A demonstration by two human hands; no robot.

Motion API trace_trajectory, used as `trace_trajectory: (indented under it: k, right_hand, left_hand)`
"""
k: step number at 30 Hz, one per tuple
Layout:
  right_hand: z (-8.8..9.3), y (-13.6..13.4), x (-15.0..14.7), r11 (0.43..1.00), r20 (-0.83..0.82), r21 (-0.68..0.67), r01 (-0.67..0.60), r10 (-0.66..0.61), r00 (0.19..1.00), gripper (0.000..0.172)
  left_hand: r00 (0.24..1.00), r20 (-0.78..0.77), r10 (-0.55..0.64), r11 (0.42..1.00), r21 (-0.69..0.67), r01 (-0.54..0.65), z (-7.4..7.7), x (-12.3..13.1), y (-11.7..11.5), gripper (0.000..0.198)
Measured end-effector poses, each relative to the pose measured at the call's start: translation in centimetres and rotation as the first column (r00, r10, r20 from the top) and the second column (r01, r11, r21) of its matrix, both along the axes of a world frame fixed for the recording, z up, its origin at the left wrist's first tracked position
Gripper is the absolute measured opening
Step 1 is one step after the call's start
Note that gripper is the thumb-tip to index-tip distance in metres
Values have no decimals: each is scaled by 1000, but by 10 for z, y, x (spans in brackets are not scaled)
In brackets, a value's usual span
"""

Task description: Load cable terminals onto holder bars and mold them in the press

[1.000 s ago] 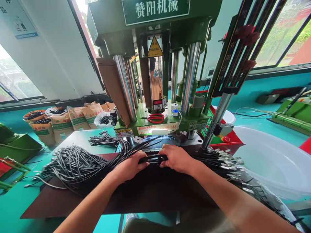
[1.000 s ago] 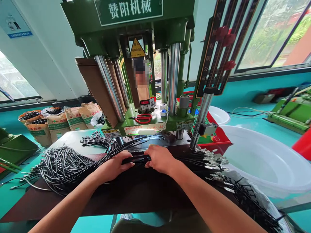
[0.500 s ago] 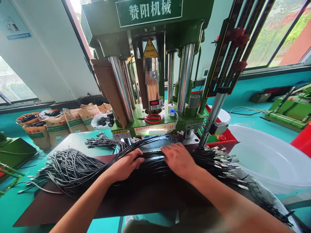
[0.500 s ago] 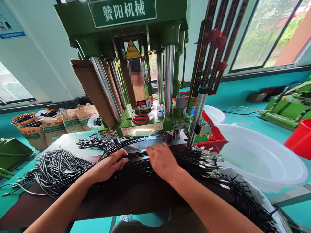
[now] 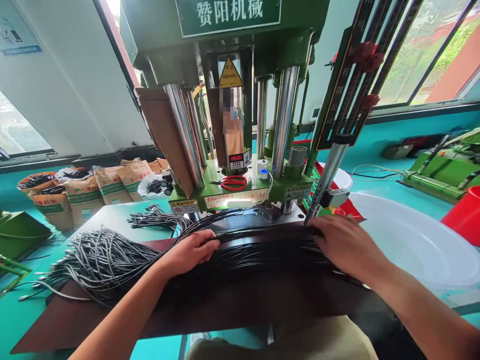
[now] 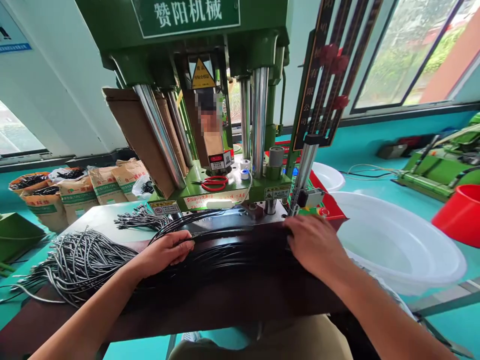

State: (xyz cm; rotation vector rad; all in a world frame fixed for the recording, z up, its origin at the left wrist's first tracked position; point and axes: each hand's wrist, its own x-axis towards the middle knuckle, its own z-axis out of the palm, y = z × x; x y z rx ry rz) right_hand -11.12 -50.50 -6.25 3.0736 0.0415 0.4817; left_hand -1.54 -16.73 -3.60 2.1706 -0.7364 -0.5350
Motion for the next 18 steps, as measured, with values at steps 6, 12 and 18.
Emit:
trace_trajectory:
  k: [6,12,18]
  right_hand:
    - [7,9,0,999,61,-49,14,-11,998,12]
    - [-12,-24,-3,990,99,-135,53,-40,994,22]
    - [-13,-48,-5,992,121,-7,-127,127,985,35]
  left_hand:
    - [985,-169,39,982,-174,-69,2,2,-1,40]
    - [964,-263,-51,992,-126,18,6,-2,4,40]
    - [837,-438,-327,931,2,365,38,-12,6,56]
